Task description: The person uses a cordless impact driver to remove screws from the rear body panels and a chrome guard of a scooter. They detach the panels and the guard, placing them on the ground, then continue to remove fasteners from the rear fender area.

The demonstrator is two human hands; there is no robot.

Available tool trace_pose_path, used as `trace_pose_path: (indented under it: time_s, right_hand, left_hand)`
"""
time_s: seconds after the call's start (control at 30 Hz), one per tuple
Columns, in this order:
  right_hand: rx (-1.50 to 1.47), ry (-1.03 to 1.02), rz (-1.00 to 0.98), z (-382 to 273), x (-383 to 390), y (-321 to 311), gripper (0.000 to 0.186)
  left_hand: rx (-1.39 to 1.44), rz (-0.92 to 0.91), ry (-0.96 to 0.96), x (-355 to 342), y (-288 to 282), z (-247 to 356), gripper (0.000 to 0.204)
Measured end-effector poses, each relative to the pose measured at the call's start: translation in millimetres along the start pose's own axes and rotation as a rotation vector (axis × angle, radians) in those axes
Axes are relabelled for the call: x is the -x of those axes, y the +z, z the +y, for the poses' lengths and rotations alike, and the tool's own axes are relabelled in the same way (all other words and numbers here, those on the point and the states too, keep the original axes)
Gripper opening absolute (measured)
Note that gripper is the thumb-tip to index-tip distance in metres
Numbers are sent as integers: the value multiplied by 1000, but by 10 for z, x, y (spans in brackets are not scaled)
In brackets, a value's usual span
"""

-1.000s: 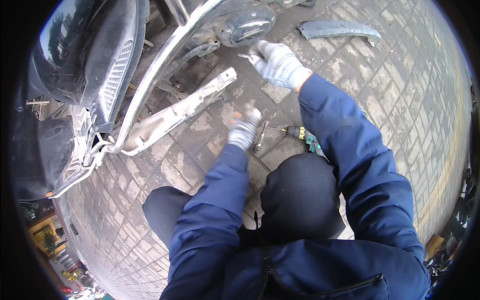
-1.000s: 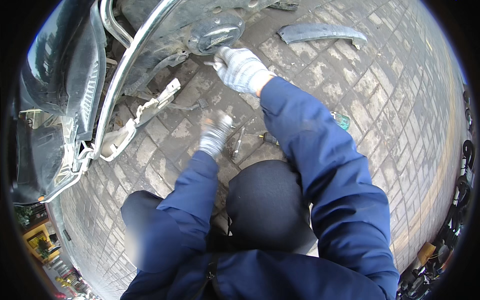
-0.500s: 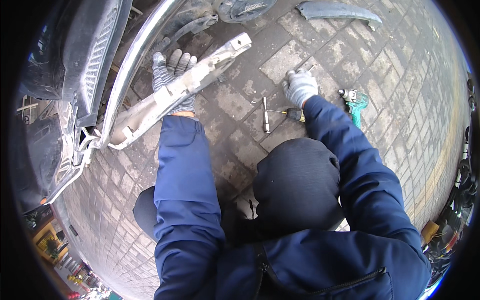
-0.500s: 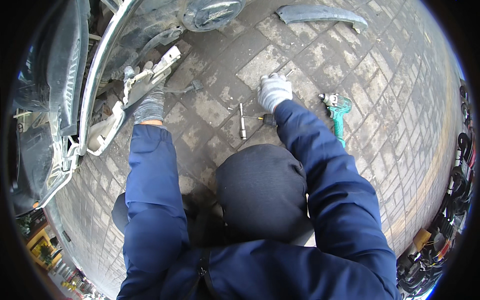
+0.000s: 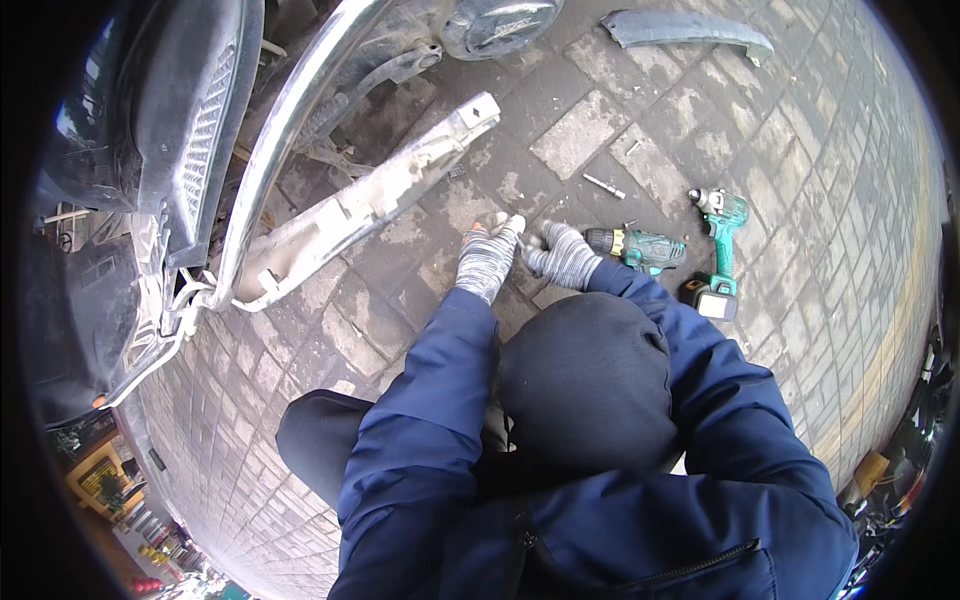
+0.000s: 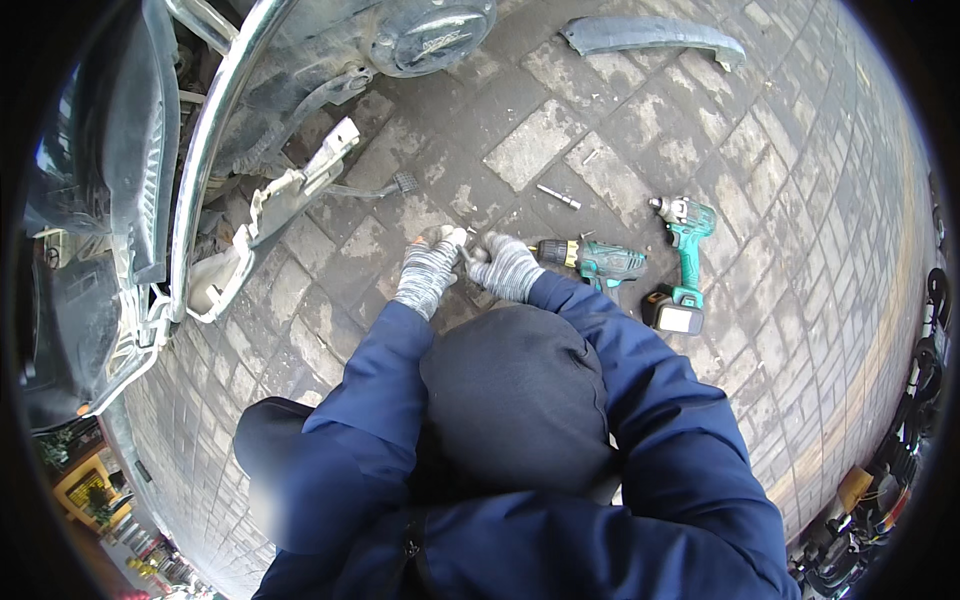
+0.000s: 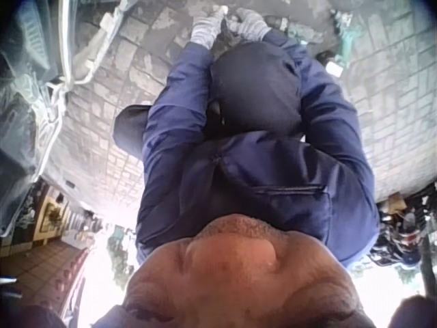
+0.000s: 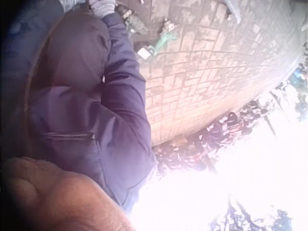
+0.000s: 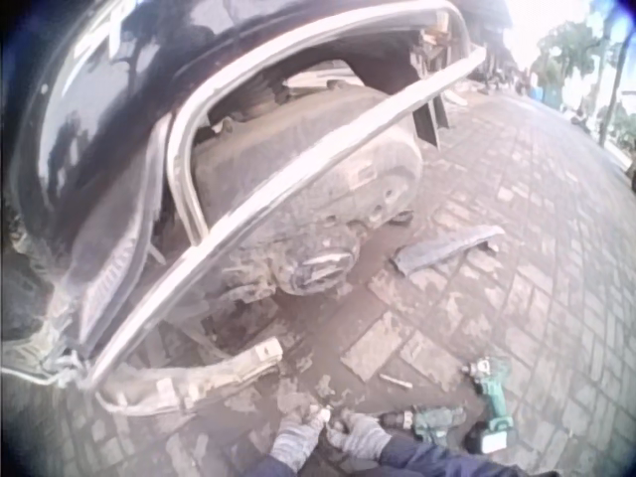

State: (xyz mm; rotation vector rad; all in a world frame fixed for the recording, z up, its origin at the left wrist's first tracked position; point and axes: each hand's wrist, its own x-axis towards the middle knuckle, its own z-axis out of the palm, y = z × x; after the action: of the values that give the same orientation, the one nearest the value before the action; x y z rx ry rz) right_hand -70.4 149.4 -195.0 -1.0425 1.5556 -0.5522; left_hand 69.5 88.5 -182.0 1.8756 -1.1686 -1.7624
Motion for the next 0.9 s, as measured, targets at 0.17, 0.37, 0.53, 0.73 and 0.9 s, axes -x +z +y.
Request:
trace_pose_path:
  time_s: [0.17, 0.37, 0.53, 0.73, 0.9]
  right_hand:
    - [-749, -114, -96, -325, 42, -153, 7]
    - [-474, -142, -35, -368, 303, -362, 15]
    - [536, -658, 221, -387, 300, -914, 23]
    - [937, -511, 144, -630, 297, -1471, 19]
    - [-629, -310, 48, -730, 404, -1158, 17]
  left_hand:
    - [259, -66, 217, 63, 80, 201, 8]
    - [477, -123, 17, 330, 151, 255, 8]
    - [265, -156, 116, 403, 19, 493, 9]
    - [44, -321, -7, 486, -190, 773, 10]
    - [320, -277, 167, 580, -58, 855, 10]
